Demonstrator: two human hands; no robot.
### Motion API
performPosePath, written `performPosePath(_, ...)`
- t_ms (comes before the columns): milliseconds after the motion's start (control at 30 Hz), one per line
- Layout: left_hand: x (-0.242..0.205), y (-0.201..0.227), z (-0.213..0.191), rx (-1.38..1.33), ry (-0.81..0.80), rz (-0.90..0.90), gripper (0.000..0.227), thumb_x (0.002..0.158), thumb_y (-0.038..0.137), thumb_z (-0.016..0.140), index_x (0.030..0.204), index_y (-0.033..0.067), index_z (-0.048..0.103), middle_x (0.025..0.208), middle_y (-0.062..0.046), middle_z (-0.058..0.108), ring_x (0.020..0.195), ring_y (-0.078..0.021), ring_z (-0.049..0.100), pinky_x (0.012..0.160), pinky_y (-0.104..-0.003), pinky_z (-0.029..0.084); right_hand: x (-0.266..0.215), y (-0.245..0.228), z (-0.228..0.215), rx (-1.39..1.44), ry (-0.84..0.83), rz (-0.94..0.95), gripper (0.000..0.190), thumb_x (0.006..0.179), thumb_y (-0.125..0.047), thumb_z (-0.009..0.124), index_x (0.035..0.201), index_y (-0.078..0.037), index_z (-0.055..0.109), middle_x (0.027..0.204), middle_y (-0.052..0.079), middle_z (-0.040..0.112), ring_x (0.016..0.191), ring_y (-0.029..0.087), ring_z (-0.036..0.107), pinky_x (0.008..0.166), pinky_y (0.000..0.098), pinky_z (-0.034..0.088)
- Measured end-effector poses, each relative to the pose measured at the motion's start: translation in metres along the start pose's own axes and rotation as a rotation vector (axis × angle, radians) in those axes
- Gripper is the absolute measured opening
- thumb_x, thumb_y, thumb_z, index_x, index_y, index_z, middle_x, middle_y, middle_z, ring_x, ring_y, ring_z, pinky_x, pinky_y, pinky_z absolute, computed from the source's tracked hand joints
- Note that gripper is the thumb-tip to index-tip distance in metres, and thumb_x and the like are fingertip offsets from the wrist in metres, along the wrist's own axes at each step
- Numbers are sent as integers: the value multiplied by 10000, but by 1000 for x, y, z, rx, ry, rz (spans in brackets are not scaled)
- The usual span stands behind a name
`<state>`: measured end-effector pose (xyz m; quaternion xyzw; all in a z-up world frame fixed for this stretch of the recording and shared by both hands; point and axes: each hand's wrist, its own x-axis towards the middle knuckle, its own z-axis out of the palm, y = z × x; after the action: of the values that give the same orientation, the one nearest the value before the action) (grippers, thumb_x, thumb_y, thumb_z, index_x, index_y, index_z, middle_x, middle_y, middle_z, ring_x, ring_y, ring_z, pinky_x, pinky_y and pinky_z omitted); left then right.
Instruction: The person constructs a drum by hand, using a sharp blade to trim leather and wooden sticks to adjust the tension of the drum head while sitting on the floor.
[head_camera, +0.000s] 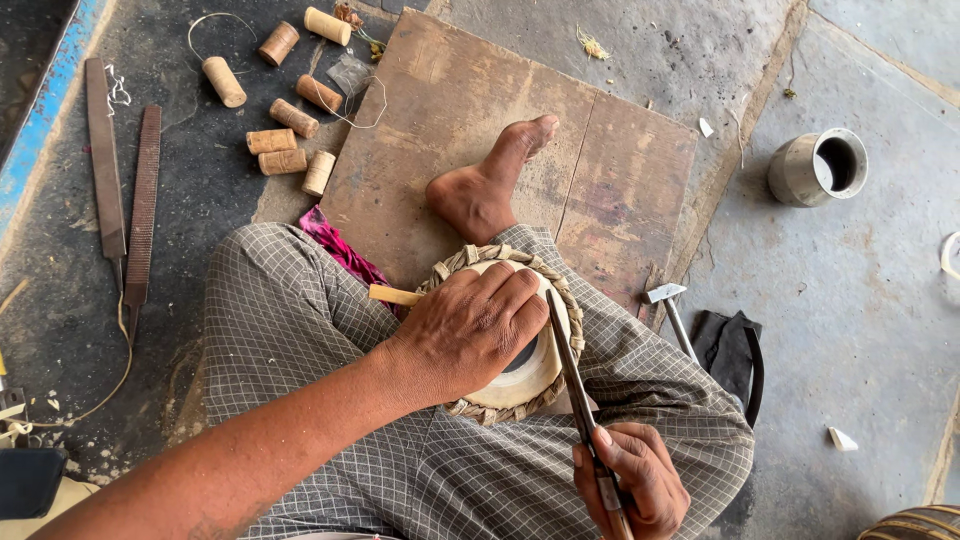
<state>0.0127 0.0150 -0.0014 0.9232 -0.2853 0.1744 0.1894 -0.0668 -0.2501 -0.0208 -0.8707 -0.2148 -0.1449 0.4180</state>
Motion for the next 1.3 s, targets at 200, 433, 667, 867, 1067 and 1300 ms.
performPosePath(200,1,-3,-1,8,51,56,248,979,204,622,1145,23,592,1192,-151,633,1146,-273,645,884,-399,582,-10,-4,2,-49,-1,12,405,757,22,839,1094,-81,640,860,90,747,847,194,754,672,297,608)
performPosePath(433,3,-9,1,-18,61,115,210,995,204,629,1110,29,606,1181,-142,631,1123,-262,662,904,-397,595,-22,-12,8,-63,19,56,402,788,4,827,1127,-80,627,876,86,749,873,191,759,696,300,616)
performPosePath(667,6,-12,-4,-41,50,168,217,964,203,648,1075,18,619,1183,-143,640,1068,-247,665,834,-385,592,-34,-24,17,-71,68,126,410,805,15,812,1161,-89,637,900,76,756,887,181,763,705,290,629)
performPosePath(867,7,-17,-5,-50,66,239,231,957,193,650,1099,15,612,1183,-144,631,1072,-249,650,845,-379,589,-43,-31,26,-79,103,119,422,824,3,795,1195,-88,616,963,101,757,931,201,758,763,320,635)
performPosePath(1067,7,-21,-3,-102,32,270,227,955,180,640,1114,23,607,1178,-151,640,1086,-264,652,880,-390,589,-48,-37,32,-91,102,87,431,848,14,774,1226,-63,582,939,99,751,889,187,759,744,313,627)
performPosePath(1300,8,-27,2,-124,57,337,206,981,166,621,1133,27,599,1213,-167,639,1155,-277,658,881,-379,598,-59,-54,46,-117,171,114,381,867,30,750,1190,-69,575,913,91,744,875,191,752,779,321,620)
